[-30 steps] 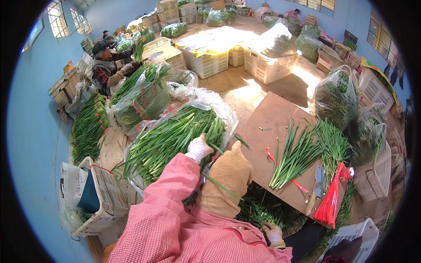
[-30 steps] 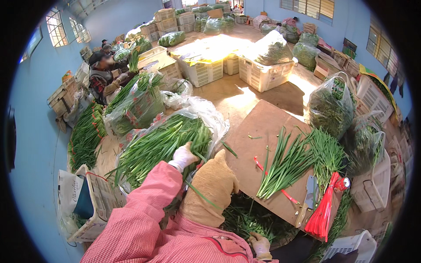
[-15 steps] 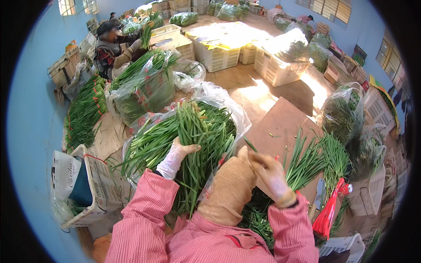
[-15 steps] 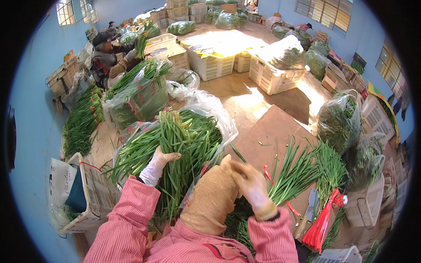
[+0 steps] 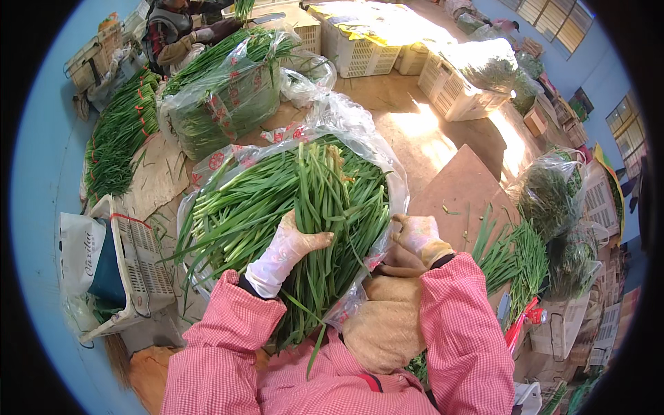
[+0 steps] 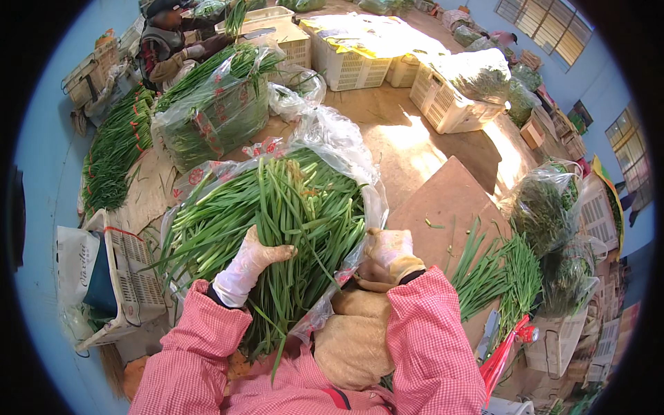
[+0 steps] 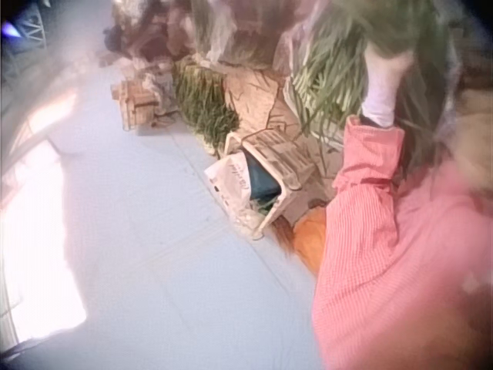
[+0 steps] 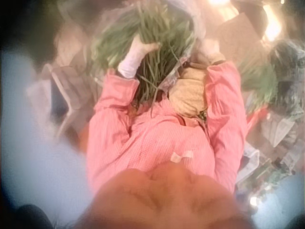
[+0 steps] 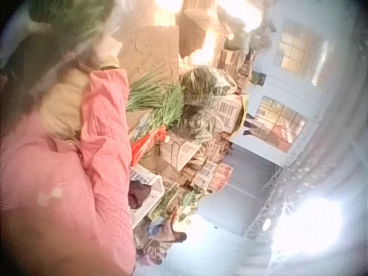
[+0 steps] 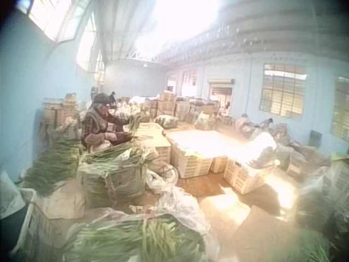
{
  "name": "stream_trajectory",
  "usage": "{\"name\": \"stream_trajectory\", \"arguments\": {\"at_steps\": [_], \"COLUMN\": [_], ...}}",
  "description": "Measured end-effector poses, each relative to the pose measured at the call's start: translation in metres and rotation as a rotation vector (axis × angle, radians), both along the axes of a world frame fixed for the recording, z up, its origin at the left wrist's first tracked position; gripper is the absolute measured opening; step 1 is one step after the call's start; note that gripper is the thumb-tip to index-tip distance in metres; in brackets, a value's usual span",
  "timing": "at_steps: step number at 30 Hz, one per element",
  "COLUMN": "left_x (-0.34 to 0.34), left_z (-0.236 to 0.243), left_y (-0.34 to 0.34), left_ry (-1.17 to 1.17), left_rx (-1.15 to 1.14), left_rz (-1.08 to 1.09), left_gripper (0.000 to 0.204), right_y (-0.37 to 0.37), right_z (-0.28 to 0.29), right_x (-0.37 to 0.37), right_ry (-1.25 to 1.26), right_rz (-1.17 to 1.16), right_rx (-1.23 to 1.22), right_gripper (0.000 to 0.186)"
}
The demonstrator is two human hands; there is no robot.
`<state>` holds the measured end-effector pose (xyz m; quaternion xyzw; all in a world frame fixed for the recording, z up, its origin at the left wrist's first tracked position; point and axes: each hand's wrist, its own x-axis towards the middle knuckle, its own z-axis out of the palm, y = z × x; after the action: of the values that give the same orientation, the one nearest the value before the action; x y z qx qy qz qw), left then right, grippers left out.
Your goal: The person gathers green onions from a plastic bag, aligns them into bundles, and secures each bundle with a red rubber band. The person places the finished bundles on the table and repeats the process.
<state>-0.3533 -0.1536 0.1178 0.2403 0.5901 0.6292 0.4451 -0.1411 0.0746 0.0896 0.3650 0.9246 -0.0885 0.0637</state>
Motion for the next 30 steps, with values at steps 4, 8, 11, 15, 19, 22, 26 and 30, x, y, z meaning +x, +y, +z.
{"name": "stream_trajectory", "arguments": {"at_steps": [4,8,11,15,19,22,26,30], "left_x": [0.004,0.006,0.005,0.003,0.004,0.006,0.006,0.005], "left_z": [0.002,-0.003,-0.009,-0.013,-0.014,-0.014,-0.016,-0.017], "left_y": [0.001,0.002,0.002,0.000,-0.001,0.001,0.001,0.000], "left_ry": [0.020,0.020,-0.033,-0.037,-0.058,-0.005,-0.085,-0.128], "left_rx": [0.024,0.108,0.155,0.186,0.157,0.207,0.234,0.179], "left_rz": [0.035,-0.034,-0.049,-0.098,-0.108,-0.076,-0.113,-0.127], "left_gripper": [0.083,0.072,0.072,0.074,0.074,0.066,0.070,0.076], "right_y": [0.003,0.003,-0.008,-0.018,-0.011,-0.004,0.003,0.011], "right_z": [0.008,0.014,0.005,-0.006,-0.005,-0.001,0.000,0.000], "right_x": [-0.016,-0.043,-0.046,-0.041,-0.044,-0.047,-0.046,-0.045], "right_ry": [0.274,0.443,0.164,-0.013,-0.222,-0.217,-0.207,-0.324], "right_rz": [-0.170,0.007,0.059,-0.178,-0.202,-0.182,-0.138,-0.077], "right_rx": [0.054,0.067,0.088,-0.130,-0.152,-0.193,-0.243,-0.226], "right_gripper": [0.027,0.024,0.040,0.058,0.068,0.064,0.061,0.070]}}
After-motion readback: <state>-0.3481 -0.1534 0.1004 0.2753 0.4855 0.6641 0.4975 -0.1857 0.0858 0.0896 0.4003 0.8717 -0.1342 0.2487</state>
